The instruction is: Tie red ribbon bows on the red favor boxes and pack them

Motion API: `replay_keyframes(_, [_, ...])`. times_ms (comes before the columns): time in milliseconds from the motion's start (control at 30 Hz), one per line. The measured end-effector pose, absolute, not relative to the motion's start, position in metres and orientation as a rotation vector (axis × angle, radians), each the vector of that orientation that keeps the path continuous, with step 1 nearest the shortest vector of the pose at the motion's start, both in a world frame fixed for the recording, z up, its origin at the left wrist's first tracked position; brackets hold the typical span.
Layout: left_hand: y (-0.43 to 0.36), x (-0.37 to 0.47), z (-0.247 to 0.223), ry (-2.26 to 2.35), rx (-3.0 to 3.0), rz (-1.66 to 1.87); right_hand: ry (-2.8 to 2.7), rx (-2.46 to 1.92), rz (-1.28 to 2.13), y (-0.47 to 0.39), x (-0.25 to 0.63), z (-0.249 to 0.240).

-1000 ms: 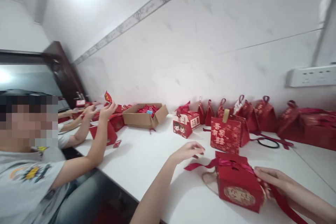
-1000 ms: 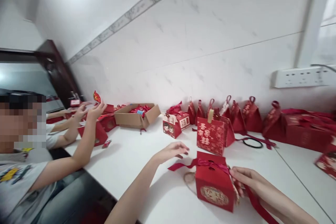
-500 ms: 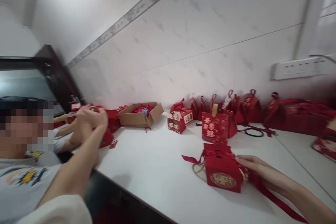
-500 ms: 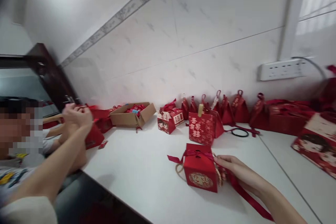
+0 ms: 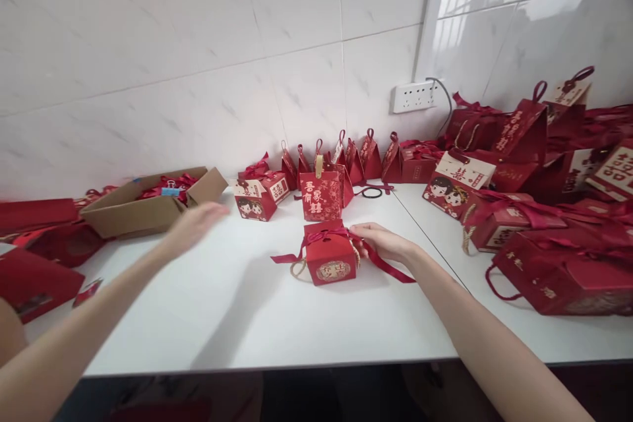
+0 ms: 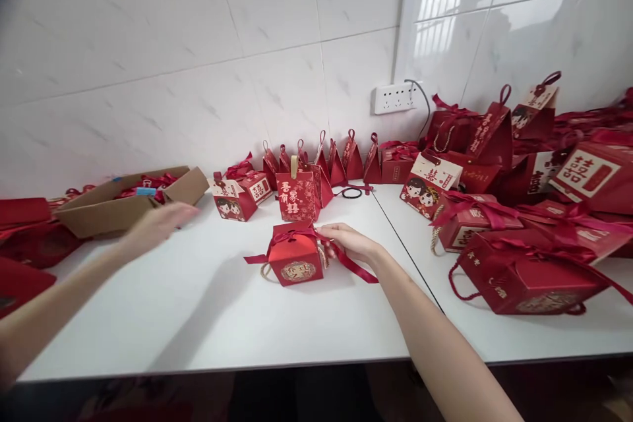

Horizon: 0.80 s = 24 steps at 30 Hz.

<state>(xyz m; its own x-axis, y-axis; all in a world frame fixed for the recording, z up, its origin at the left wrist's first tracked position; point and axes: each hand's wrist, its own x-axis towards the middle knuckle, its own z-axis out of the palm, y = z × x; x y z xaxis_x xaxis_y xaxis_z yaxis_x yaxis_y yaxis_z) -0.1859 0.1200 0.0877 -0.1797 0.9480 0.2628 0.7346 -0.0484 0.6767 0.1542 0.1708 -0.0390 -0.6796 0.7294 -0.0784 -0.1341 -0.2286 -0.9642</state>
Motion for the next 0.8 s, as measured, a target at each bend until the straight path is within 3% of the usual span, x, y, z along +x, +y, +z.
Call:
replay_keyframes(100, [0.132,-0.140,0.044,1.603,1.833,0.653,-1.429,-0.696,1.910,0.169,0.154,-0.035])
replay_keyframes(200, [0.139,-0.108,0.019,1.401,1.821,0.491,-1.413,-0.676,1.822,0.167,0.154,-0.029])
replay_keyframes(800, [0.139,-0.105,-0.017,1.172,1.445,0.640,-1.401,-0.759,1.855,0.160,0.151,-0.024])
